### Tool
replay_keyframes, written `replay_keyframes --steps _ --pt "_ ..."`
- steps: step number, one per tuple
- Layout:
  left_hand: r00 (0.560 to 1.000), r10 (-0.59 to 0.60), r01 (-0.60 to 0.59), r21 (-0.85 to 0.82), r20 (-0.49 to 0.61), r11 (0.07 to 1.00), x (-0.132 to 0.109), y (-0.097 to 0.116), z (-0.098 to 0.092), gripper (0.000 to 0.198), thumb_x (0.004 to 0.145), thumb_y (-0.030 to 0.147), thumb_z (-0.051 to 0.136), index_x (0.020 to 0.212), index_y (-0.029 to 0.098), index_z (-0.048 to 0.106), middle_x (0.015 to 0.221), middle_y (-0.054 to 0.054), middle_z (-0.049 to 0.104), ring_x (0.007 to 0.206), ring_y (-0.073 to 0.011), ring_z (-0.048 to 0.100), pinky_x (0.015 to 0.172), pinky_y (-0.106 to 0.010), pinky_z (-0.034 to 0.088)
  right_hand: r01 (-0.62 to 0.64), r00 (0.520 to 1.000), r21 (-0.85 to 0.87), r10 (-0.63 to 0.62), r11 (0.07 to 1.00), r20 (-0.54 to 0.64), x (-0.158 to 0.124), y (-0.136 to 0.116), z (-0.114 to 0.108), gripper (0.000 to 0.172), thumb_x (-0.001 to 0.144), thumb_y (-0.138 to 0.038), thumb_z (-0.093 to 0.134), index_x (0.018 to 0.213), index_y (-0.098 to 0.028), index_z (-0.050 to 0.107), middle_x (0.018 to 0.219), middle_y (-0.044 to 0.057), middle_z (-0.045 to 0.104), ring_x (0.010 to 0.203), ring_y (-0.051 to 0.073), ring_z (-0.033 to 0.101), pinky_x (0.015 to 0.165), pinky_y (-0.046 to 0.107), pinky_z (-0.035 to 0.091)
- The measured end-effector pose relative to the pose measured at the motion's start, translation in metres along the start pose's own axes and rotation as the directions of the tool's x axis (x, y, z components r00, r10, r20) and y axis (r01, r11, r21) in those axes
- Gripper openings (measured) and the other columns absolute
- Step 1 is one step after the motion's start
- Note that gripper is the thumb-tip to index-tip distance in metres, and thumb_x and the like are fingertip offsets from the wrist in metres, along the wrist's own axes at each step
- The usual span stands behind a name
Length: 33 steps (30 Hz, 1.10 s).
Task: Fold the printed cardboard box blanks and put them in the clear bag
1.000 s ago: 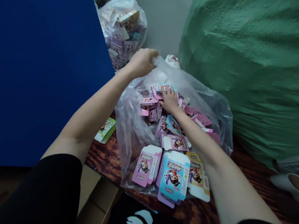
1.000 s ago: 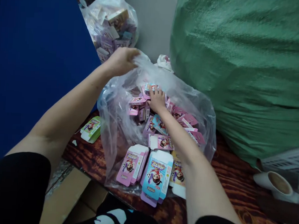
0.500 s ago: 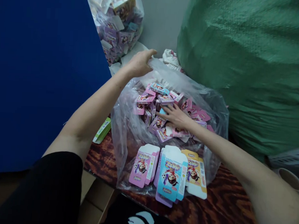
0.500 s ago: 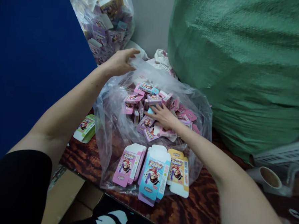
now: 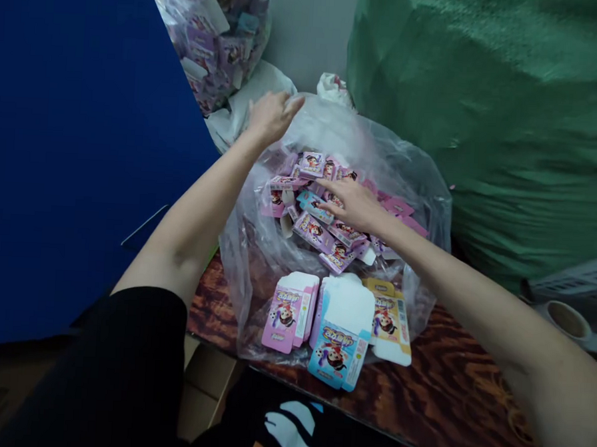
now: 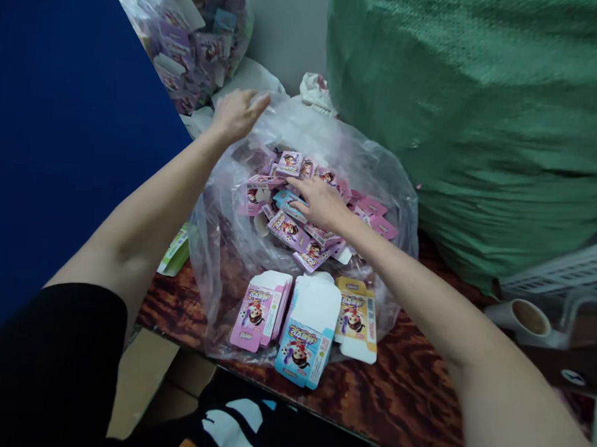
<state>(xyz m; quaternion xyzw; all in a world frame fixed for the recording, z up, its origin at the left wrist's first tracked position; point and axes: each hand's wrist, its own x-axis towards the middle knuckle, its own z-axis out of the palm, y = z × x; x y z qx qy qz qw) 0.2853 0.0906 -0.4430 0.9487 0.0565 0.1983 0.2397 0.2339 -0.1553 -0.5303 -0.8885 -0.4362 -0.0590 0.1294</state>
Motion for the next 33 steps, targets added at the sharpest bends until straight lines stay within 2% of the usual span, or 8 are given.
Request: replay_keyframes --steps 4,9,13,17,19,23,29,33 --pt "0.949 0.154 -0.159 0.003 -0.275 0.987 -0.025 0.013 0.012 0.060 0.096 0.035 0.050 0.154 0.025 0.038 0.166 -0.005 0.031 0.157 -0.0251 0.014 0.127 -0.053 -0.007 -0.193 0.979 -0.148 0.182 0.970 -0.090 -0.023 0.047 -0.028 0.067 0.094 -0.042 0.059 0.154 -0.017 0.043 0.137 0.020 0.062 0.119 0.038 0.057 0.099 0.052 0.046" --pt "0.814 0.553 -0.558 -0.024 0.177 0.829 -0.038 -0.002 0.046 0.054 0.084 0.028 0.055 0.138 0.037 0.055 0.164 0.003 0.037 0.160 -0.0228 0.012 0.126 -0.067 -0.008 -0.432 0.900 -0.146 0.416 0.890 -0.128 -0.001 0.099 -0.033 0.081 0.089 -0.041 0.066 0.157 -0.010 0.036 0.148 0.025 0.052 0.127 0.042 0.052 0.099 0.053 0.045" --pt "0.902 0.413 -0.402 -0.099 0.129 0.910 -0.045 -0.010 0.053 0.056 0.075 0.030 0.065 0.129 0.042 0.062 0.162 0.008 0.039 0.160 -0.0257 0.001 0.126 -0.065 -0.012 -0.358 0.931 -0.139 0.342 0.923 -0.126 -0.016 0.058 -0.028 0.058 0.097 -0.040 0.056 0.146 -0.010 0.050 0.141 0.022 0.058 0.128 0.036 0.052 0.099 0.046 0.041" --pt "0.890 0.436 -0.397 -0.244 0.134 0.885 -0.135 0.009 0.015 0.040 0.087 0.035 0.061 0.128 0.035 0.063 0.146 -0.004 0.057 0.151 -0.0313 0.031 0.120 -0.063 0.026 -0.336 0.940 -0.034 0.333 0.941 -0.071 -0.102 -0.023 -0.037 0.031 0.098 -0.039 0.050 0.101 -0.018 0.072 0.098 0.012 0.074 0.091 0.026 0.065 0.077 0.035 0.044" --pt "0.817 0.447 -0.345 -0.311 0.365 0.885 -0.208 0.015 -0.011 0.028 0.096 0.036 0.053 0.117 0.024 0.067 0.118 -0.010 0.071 0.119 -0.0300 0.062 0.101 -0.052 0.048 -0.393 0.917 0.053 0.387 0.918 0.100 -0.163 -0.060 -0.034 0.037 0.097 -0.045 0.050 0.076 -0.020 0.068 0.071 0.007 0.070 0.066 0.021 0.062 0.063 0.031 0.039" --pt "0.453 0.277 -0.154 -0.231 0.848 0.961 -0.344 0.012 -0.025 0.027 0.100 0.038 0.052 0.094 0.017 0.069 0.084 -0.008 0.074 0.076 -0.0233 0.070 0.071 -0.033 0.052 -0.646 0.708 0.255 0.439 0.720 0.553 -0.259 -0.114 0.002 0.041 0.093 -0.048 0.050 0.065 -0.023 0.066 0.068 0.005 0.073 0.065 0.022 0.068 0.061 0.030 0.042" --pt "0.460 -0.001 -0.007 0.004 0.888 1.000 -0.414 0.035 0.022 0.036 0.097 0.043 0.059 0.117 0.014 0.061 0.110 -0.017 0.074 0.102 -0.0333 0.071 0.083 -0.039 0.053 -0.807 0.591 0.430 0.577 0.405 0.564 -0.278 -0.165 0.049 0.050 0.083 -0.066 0.055 0.071 -0.020 0.070 0.063 0.006 0.070 0.057 0.021 0.063 0.055 0.029 0.043" --pt "0.608 -0.050 0.157 -0.058 0.792 0.986 -0.408 0.055 0.026 0.038 0.099 0.037 0.056 0.130 0.016 0.054 0.097 -0.011 0.076 0.092 -0.0288 0.073 0.081 -0.037 0.052 -0.781 0.506 0.613 0.697 0.120 0.508 -0.265 -0.168 0.042 0.065 0.071 -0.085 0.056 0.059 -0.021 0.059 0.045 0.002 0.056 0.041 0.015 0.050 0.044 0.027 0.038"
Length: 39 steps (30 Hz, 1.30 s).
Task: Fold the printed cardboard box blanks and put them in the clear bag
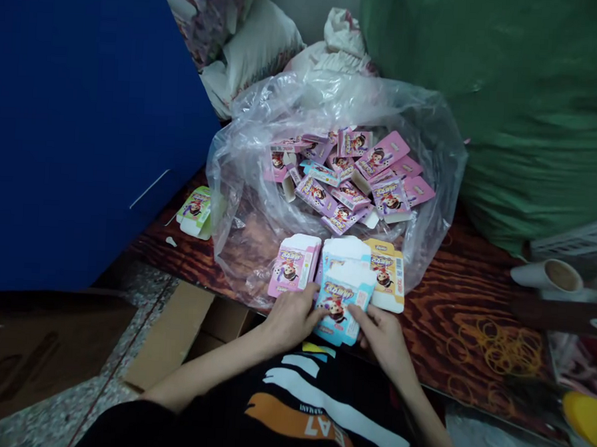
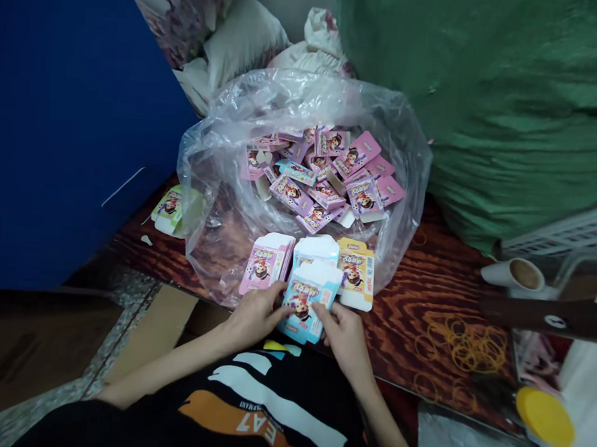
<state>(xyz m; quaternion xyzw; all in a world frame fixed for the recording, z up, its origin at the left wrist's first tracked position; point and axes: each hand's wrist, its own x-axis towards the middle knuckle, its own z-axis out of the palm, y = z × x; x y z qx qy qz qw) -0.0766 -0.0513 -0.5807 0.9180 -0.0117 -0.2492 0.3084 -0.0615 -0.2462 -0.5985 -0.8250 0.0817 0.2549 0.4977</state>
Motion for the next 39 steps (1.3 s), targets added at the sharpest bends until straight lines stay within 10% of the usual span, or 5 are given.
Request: replay_keyframes --steps 15,21,27,32,39 --pt "0.922 -0.022 -0.143 -0.392 -0.387 0.909 0.052 0.005 0.004 0.034 0.092 0.015 0.057 0.125 0.019 0.053 0.071 0.004 0.058 0.074 -0.0194 0.063 0.073 -0.030 0.045 0.034 0.829 -0.397 -0.248 0.917 -0.502 0.020 -0.023 -0.022 0.057 0.079 -0.079 0.047 0.064 -0.025 0.052 0.061 0.005 0.065 0.057 0.022 0.058 0.059 0.031 0.034" --pt "0.915 0.101 -0.222 -0.276 -0.392 0.935 0.057 0.010 -0.001 0.033 0.095 0.019 0.056 0.128 0.019 0.060 0.086 -0.003 0.069 0.084 -0.0215 0.067 0.086 -0.035 0.051 0.113 0.908 -0.431 -0.269 0.895 -0.321 0.037 -0.025 -0.032 0.060 0.087 -0.076 0.039 0.059 -0.024 0.051 0.052 0.002 0.055 0.054 0.019 0.051 0.058 0.029 0.033" --pt "0.900 0.190 -0.287 -0.204 -0.393 0.936 0.052 0.009 0.001 0.036 0.095 0.018 0.057 0.131 0.018 0.062 0.104 -0.009 0.073 0.095 -0.0227 0.068 0.095 -0.037 0.052 0.334 0.690 -0.739 -0.686 0.586 -0.232 0.053 -0.031 -0.042 0.039 0.092 -0.053 0.058 0.111 -0.021 0.071 0.120 0.017 0.069 0.113 0.034 0.060 0.089 0.045 0.048" --pt "0.929 0.123 -0.207 -0.213 -0.349 0.955 0.052 0.005 0.008 0.049 0.096 0.020 0.056 0.144 0.014 0.049 0.100 -0.009 0.072 0.095 -0.0241 0.069 0.092 -0.039 0.052 0.453 0.714 -0.809 -0.696 0.374 0.077 0.072 -0.041 -0.026 0.044 0.088 -0.046 0.067 0.121 -0.016 0.067 0.150 0.022 0.050 0.145 0.044 0.035 0.107 0.063 0.038" --pt "0.855 0.186 -0.310 -0.188 -0.485 0.932 0.035 0.006 -0.010 0.045 0.094 0.027 0.062 0.137 0.019 0.055 0.116 -0.012 0.068 0.115 -0.0271 0.063 0.102 -0.041 0.049 0.586 0.633 -0.590 -0.768 0.555 -0.095 0.074 -0.068 -0.049 0.011 0.088 -0.029 0.066 0.081 -0.022 0.064 0.129 0.015 0.065 0.129 0.037 0.053 0.107 0.057 0.042"
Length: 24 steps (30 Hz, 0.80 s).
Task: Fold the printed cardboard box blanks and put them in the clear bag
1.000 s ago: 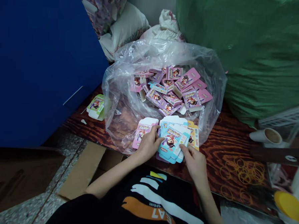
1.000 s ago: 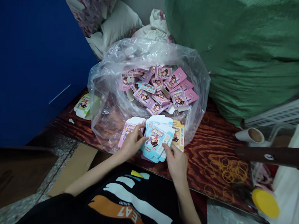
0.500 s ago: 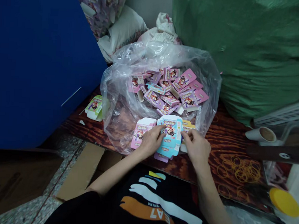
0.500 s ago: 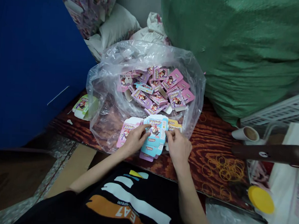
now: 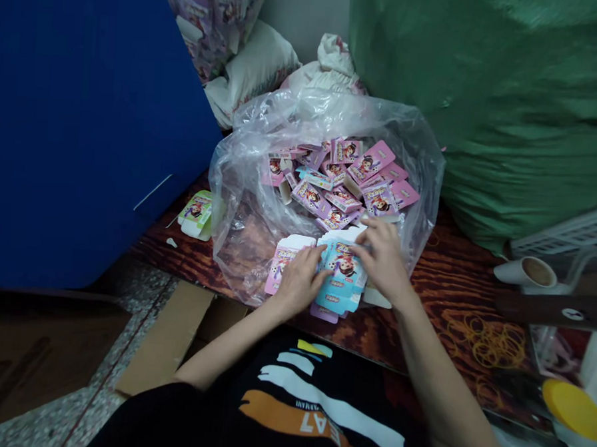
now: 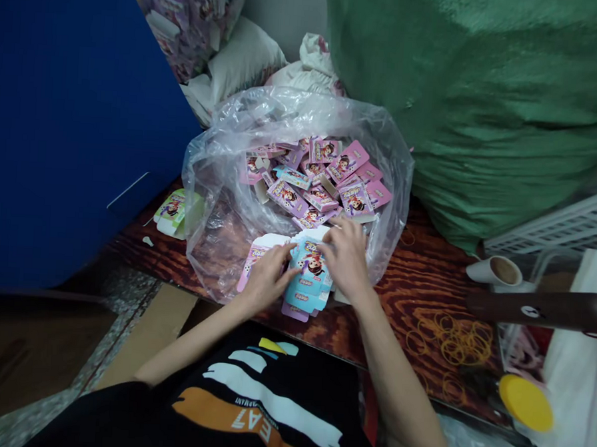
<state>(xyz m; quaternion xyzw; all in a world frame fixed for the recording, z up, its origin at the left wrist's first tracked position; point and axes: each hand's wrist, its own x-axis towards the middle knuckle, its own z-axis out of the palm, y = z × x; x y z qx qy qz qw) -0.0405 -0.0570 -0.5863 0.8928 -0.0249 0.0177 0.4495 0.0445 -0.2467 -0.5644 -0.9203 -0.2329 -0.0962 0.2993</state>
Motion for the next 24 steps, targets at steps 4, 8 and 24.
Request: replay_keyframes --steps 4,8,24 --pt "0.998 0.054 -0.041 -0.436 0.018 0.899 0.005 0.013 -0.030 0.048 0.090 0.044 0.067 0.132 0.021 0.061 0.131 -0.014 0.065 0.124 -0.0282 0.059 0.104 -0.041 0.048 -0.007 0.988 0.275 0.048 0.962 -0.144 0.000 -0.016 -0.040 0.017 0.088 -0.035 0.069 0.075 -0.024 0.066 0.126 0.009 0.068 0.123 0.033 0.059 0.108 0.055 0.041" --pt "0.817 0.202 0.401 -0.785 0.539 0.472 0.010 0.014 -0.028 0.076 0.067 0.068 0.081 0.122 0.018 0.069 0.121 -0.015 0.072 0.119 -0.0325 0.065 0.103 -0.042 0.049 0.055 0.997 0.418 -0.031 0.907 -0.064 -0.010 -0.052 -0.047 0.017 0.088 -0.036 0.071 0.076 -0.025 0.069 0.135 0.007 0.065 0.131 0.031 0.055 0.111 0.050 0.040" --pt "0.835 -0.068 0.537 -0.781 0.547 0.319 -0.004 0.018 0.000 0.070 0.056 0.063 0.091 0.100 0.012 0.075 0.090 -0.009 0.076 0.078 -0.0205 0.071 0.072 -0.030 0.056 -0.401 0.873 0.796 0.452 0.452 0.183 -0.048 -0.039 0.002 0.044 0.078 -0.066 0.071 0.093 -0.026 0.080 0.095 0.007 0.073 0.065 0.020 0.063 0.052 0.034 0.050"
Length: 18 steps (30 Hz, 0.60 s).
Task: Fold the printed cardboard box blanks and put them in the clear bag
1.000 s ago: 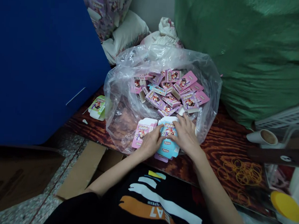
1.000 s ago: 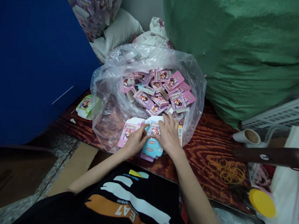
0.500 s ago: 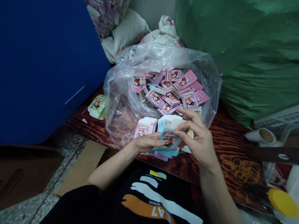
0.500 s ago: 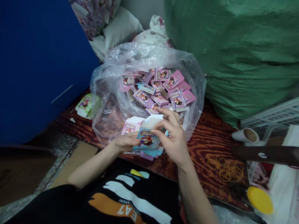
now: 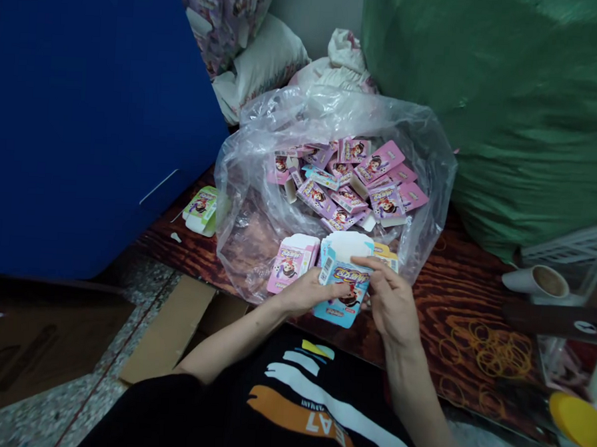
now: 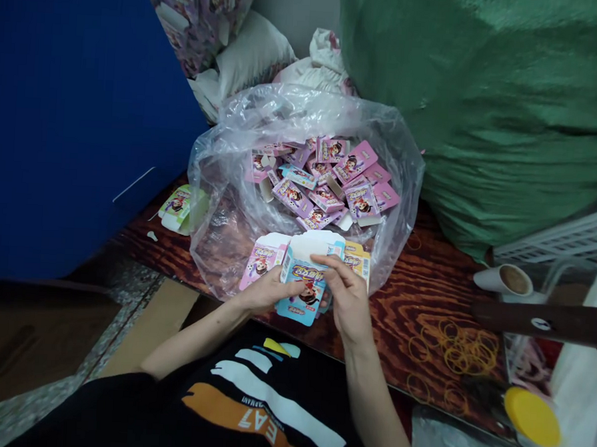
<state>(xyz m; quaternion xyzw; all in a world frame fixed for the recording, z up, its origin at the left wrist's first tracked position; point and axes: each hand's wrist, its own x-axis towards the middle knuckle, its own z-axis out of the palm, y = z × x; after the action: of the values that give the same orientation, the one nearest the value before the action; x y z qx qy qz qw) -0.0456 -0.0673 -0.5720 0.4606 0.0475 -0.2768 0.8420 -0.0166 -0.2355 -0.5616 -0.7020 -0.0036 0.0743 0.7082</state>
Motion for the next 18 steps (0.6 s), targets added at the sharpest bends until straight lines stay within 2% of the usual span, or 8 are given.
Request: replay_keyframes --steps 2,3,5,7,10,12,14,18 --pt "0.999 0.038 -0.037 0.057 -0.013 0.998 0.000 -0.001 0.000 0.075 0.059 0.073 0.083 0.101 0.011 0.074 0.093 -0.010 0.075 0.084 -0.0222 0.070 0.076 -0.031 0.056 -0.032 0.999 -0.038 0.032 0.999 -0.002 -0.004 0.005 0.003 0.035 0.079 -0.058 0.073 0.095 -0.028 0.081 0.085 0.004 0.073 0.055 0.017 0.057 0.048 0.033 0.048" --pt "0.998 0.064 -0.062 0.099 -0.018 0.993 0.000 -0.002 0.001 0.076 0.063 0.076 0.079 0.102 0.012 0.074 0.095 -0.010 0.075 0.087 -0.0231 0.069 0.079 -0.031 0.055 -0.003 1.000 -0.058 0.001 0.998 -0.028 -0.004 0.006 0.003 0.030 0.080 -0.054 0.074 0.094 -0.028 0.082 0.084 0.003 0.074 0.059 0.019 0.061 0.055 0.034 0.052" --pt "0.985 0.156 -0.140 0.199 -0.069 0.970 0.000 -0.003 0.001 0.072 0.073 0.078 0.070 0.103 0.013 0.073 0.099 -0.010 0.074 0.091 -0.0233 0.068 0.082 -0.031 0.054 0.090 0.990 -0.122 -0.102 0.988 -0.100 -0.003 0.006 0.004 0.021 0.080 -0.046 0.074 0.088 -0.028 0.082 0.089 0.004 0.076 0.081 0.024 0.069 0.076 0.038 0.057" --pt "0.947 0.276 -0.220 0.294 -0.165 0.930 -0.002 -0.005 0.001 0.062 0.080 0.070 0.068 0.106 0.013 0.072 0.099 -0.009 0.073 0.092 -0.0217 0.066 0.082 -0.029 0.053 0.133 0.974 -0.176 -0.162 0.975 -0.161 -0.002 0.004 0.005 0.018 0.082 -0.042 0.073 0.088 -0.027 0.081 0.095 0.004 0.078 0.095 0.026 0.070 0.088 0.040 0.055" --pt "0.880 0.405 -0.282 0.414 -0.247 0.865 -0.007 -0.005 -0.002 0.055 0.086 0.051 0.069 0.127 0.015 0.065 0.099 -0.007 0.069 0.086 -0.0184 0.064 0.076 -0.026 0.052 0.128 0.966 -0.128 -0.153 0.983 -0.210 -0.001 0.003 0.005 0.024 0.079 -0.039 0.077 0.100 -0.026 0.077 0.100 0.004 0.077 0.092 0.023 0.071 0.082 0.037 0.057" --pt "0.869 0.457 -0.304 0.523 -0.191 0.796 -0.011 -0.004 -0.004 0.058 0.091 0.042 0.065 0.143 0.017 0.055 0.100 -0.007 0.069 0.078 -0.0156 0.062 0.070 -0.025 0.051 0.131 0.964 -0.052 -0.140 0.990 -0.224 0.000 0.005 0.005 0.033 0.076 -0.037 0.081 0.105 -0.026 0.071 0.100 0.004 0.076 0.088 0.021 0.072 0.076 0.033 0.058" --pt "0.852 0.518 -0.363 0.626 -0.076 0.690 -0.016 -0.001 -0.007 0.057 0.096 0.037 0.060 0.150 0.019 0.049 0.104 -0.008 0.071 0.075 -0.0146 0.062 0.070 -0.026 0.052 0.138 0.968 -0.021 -0.139 0.990 -0.211 0.000 0.007 0.004 0.031 0.074 -0.038 0.083 0.099 -0.024 0.069 0.092 0.003 0.075 0.082 0.019 0.071 0.071 0.030 0.057" --pt "0.766 0.637 -0.493 0.713 0.084 0.499 -0.019 0.002 -0.010 0.054 0.099 0.030 0.057 0.151 0.022 0.048 0.127 -0.011 0.070 0.100 -0.0194 0.068 0.091 -0.032 0.054 0.149 0.975 -0.030 -0.152 0.988 -0.160 0.004 0.006 0.002 0.026 0.072 -0.040 0.085 0.084 -0.022 0.071 0.078 0.002 0.071 0.070 0.016 0.065 0.063 0.026 0.053"
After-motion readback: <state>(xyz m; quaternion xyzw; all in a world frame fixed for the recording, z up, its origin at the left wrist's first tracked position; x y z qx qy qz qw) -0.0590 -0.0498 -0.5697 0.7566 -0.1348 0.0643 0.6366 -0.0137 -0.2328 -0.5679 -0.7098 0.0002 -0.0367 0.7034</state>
